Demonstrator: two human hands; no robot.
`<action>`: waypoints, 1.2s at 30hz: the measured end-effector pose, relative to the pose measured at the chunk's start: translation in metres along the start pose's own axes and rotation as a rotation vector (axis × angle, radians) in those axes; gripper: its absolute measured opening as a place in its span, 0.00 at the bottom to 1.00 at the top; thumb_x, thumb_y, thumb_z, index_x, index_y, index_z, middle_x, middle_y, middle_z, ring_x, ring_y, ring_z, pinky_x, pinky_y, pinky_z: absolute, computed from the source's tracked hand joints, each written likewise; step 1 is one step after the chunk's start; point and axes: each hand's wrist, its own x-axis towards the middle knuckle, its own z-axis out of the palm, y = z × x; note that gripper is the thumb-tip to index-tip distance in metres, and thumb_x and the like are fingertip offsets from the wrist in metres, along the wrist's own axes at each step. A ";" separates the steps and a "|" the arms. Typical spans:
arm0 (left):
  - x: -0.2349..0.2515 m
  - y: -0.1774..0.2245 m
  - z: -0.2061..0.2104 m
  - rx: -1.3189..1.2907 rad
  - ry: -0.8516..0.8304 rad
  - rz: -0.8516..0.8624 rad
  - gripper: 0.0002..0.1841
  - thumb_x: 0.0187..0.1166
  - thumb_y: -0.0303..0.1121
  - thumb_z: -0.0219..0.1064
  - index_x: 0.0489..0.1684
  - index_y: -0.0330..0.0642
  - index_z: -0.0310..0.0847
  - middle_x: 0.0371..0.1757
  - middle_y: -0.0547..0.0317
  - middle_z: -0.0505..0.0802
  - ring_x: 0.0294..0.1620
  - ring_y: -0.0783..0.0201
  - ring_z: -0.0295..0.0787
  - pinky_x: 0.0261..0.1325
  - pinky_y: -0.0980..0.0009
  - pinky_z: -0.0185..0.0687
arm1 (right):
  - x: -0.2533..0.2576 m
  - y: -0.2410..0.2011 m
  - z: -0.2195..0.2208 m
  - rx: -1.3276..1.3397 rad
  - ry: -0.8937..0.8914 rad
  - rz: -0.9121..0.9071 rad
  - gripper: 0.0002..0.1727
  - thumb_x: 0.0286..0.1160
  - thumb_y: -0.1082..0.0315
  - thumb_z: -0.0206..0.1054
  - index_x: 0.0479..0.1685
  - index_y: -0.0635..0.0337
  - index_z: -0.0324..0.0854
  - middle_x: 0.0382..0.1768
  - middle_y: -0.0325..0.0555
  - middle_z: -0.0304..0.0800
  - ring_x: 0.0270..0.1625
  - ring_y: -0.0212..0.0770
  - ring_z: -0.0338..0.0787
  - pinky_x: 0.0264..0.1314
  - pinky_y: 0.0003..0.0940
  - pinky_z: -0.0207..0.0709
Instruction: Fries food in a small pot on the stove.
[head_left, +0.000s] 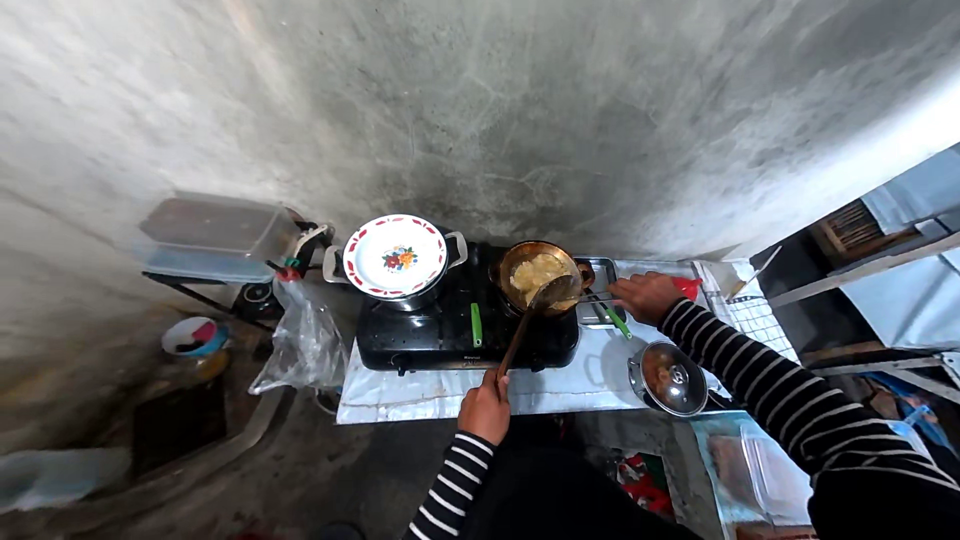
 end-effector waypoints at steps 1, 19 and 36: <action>0.002 0.001 -0.001 0.029 0.004 -0.012 0.25 0.93 0.53 0.47 0.75 0.49 0.77 0.43 0.43 0.94 0.48 0.42 0.94 0.55 0.42 0.85 | -0.001 0.000 0.000 -0.002 0.011 -0.006 0.21 0.92 0.55 0.54 0.70 0.55 0.84 0.58 0.53 0.94 0.54 0.61 0.94 0.50 0.59 0.85; 0.008 0.042 -0.049 0.286 -0.011 -0.083 0.26 0.92 0.54 0.44 0.72 0.49 0.79 0.55 0.41 0.93 0.60 0.39 0.91 0.58 0.38 0.84 | -0.005 0.006 -0.014 0.009 0.092 -0.054 0.20 0.91 0.55 0.56 0.66 0.54 0.86 0.55 0.51 0.95 0.50 0.60 0.95 0.47 0.58 0.86; 0.011 0.037 -0.056 0.167 -0.007 -0.037 0.26 0.92 0.54 0.46 0.70 0.47 0.81 0.53 0.42 0.93 0.59 0.41 0.91 0.61 0.40 0.83 | 0.031 -0.004 -0.010 0.081 -0.264 0.150 0.24 0.91 0.53 0.56 0.76 0.55 0.80 0.69 0.55 0.88 0.67 0.62 0.88 0.65 0.64 0.79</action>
